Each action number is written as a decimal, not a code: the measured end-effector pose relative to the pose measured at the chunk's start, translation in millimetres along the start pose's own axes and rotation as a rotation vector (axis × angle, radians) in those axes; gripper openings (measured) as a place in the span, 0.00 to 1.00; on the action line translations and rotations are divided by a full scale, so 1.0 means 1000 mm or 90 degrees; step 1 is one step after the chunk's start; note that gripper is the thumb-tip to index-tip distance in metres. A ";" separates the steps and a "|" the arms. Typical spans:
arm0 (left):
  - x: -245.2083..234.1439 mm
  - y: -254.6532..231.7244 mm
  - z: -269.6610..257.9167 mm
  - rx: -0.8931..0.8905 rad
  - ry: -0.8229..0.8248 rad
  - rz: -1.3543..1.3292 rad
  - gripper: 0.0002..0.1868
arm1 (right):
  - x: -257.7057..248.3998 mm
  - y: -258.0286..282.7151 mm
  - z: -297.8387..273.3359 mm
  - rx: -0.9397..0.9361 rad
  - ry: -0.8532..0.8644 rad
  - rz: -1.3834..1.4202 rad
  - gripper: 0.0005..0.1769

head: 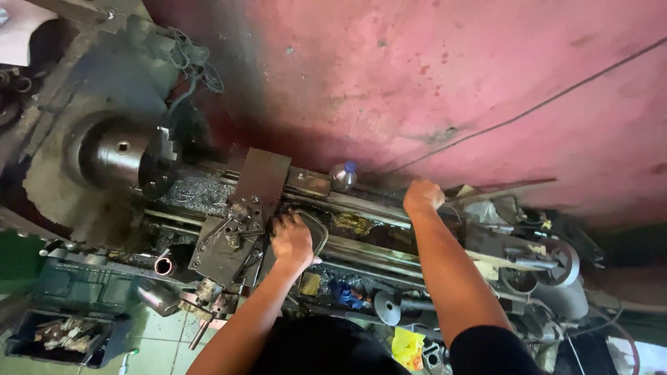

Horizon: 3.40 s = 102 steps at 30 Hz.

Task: The person cleans a metal part on a lathe using a brush and a liquid from a bottle. They repeatedly apply the liquid and scrub the surface of the part.

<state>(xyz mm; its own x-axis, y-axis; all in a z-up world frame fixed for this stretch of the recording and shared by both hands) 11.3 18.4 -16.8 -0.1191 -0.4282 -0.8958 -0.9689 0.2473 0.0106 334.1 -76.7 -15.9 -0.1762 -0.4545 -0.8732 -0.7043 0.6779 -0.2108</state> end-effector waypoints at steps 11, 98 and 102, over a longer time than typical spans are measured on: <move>-0.004 0.001 0.001 0.006 0.052 0.031 0.74 | -0.039 0.125 -0.041 -0.173 -0.016 0.304 0.25; 0.012 -0.004 0.009 -0.031 -0.020 0.023 0.72 | 0.001 0.000 0.012 -0.118 0.016 -0.021 0.15; -0.007 -0.007 -0.015 -0.057 -0.217 -0.015 0.46 | -0.003 0.010 -0.003 -0.135 0.062 -0.173 0.14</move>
<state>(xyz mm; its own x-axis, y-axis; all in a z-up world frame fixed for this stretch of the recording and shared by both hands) 15.4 7.0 -4.2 -0.0324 -0.1135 -0.9930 -0.9875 0.1572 0.0143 325.9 -70.5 -13.6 -0.0206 -0.6610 -0.7501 -0.8600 0.3943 -0.3239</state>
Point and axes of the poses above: each hand's wrist, its own z-axis towards the middle knuckle, its own x-axis out of the palm, y = z × x, the point moved 3 cm from there along z, towards the middle knuckle, and after that the axes turned 12 degrees about -x, right-handed, at the moved point
